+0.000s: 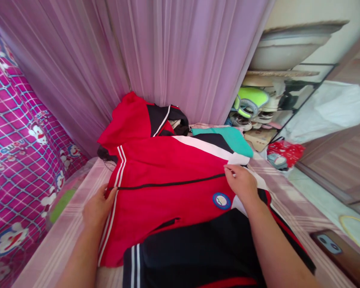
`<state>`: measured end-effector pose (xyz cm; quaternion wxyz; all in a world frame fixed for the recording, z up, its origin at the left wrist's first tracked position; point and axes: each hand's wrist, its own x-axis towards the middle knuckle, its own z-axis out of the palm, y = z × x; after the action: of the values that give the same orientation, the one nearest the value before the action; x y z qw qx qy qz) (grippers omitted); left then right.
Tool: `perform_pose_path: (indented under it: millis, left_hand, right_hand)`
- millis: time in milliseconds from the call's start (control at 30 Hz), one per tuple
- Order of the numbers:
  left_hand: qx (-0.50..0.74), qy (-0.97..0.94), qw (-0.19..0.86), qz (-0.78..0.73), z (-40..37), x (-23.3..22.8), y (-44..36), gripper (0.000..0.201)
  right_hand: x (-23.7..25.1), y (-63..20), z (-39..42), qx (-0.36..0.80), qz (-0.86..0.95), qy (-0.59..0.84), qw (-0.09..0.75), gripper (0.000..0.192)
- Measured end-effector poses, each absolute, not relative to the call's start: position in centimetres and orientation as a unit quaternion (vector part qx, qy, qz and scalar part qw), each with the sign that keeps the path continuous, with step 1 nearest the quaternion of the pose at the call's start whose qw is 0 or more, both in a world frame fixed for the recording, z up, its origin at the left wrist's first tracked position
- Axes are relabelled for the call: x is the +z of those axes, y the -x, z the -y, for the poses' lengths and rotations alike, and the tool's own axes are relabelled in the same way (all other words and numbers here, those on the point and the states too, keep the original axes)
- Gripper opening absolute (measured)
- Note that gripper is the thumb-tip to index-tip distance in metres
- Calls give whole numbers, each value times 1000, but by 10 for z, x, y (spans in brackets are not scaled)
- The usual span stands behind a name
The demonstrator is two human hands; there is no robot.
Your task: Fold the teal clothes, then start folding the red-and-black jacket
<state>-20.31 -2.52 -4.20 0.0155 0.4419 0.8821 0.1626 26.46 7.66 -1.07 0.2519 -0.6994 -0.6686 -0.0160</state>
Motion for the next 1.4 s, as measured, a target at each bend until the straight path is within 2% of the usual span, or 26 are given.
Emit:
perform_pose_path:
  millis: [100,167,267,400,467,567,633,767,867,967,1067,1133,1233,1300,1400]
  left_hand:
    - [160,-439,16,-884,26,-42,201,59]
    - [166,-435,24,-885,27,-41,200,58]
    - [184,-437,44,-879,29,-40,198,57]
    - [208,-432,60,-876,29,-41,197,55]
    - [223,-430,59,-873,30,-43,197,51]
    - [263,-433,61,-860,30,-48,197,48]
    - [306,-439,68,-842,29,-51,198,46]
    - [361,-435,84,-821,27,-57,202,45]
    - [357,-440,95,-819,26,-59,205,45]
    - [352,-442,99,-819,25,-60,207,45]
    - [348,-438,96,-823,24,-59,207,46]
    - [346,-436,96,-825,24,-58,207,45]
    - [343,-433,97,-828,24,-56,206,46]
    - [341,-436,99,-827,23,-55,206,47]
    - [327,-440,103,-830,22,-54,208,47]
  right_hand:
    - [14,-210,-104,27,732,640,234,36]
    - [26,-170,-128,78,763,603,221,47]
    - [35,-115,-165,147,793,555,204,59]
    - [38,-65,-206,180,796,544,194,62]
    - [37,-49,-222,217,785,551,184,58]
    - [33,-32,-239,253,771,559,172,33]
    - [29,-26,-245,247,764,564,193,23]
    - [19,-27,-251,200,724,582,311,29]
    - [10,-33,-248,219,724,568,325,27]
    - [6,-40,-228,255,752,505,339,46]
    - [1,-53,-182,203,804,430,356,57]
    - [-9,-67,-140,136,848,389,332,53]
    - [-32,-100,-81,83,902,373,200,53]
    - [-47,-130,-59,65,895,428,112,54]
    - [-57,-177,-55,18,814,578,46,53]
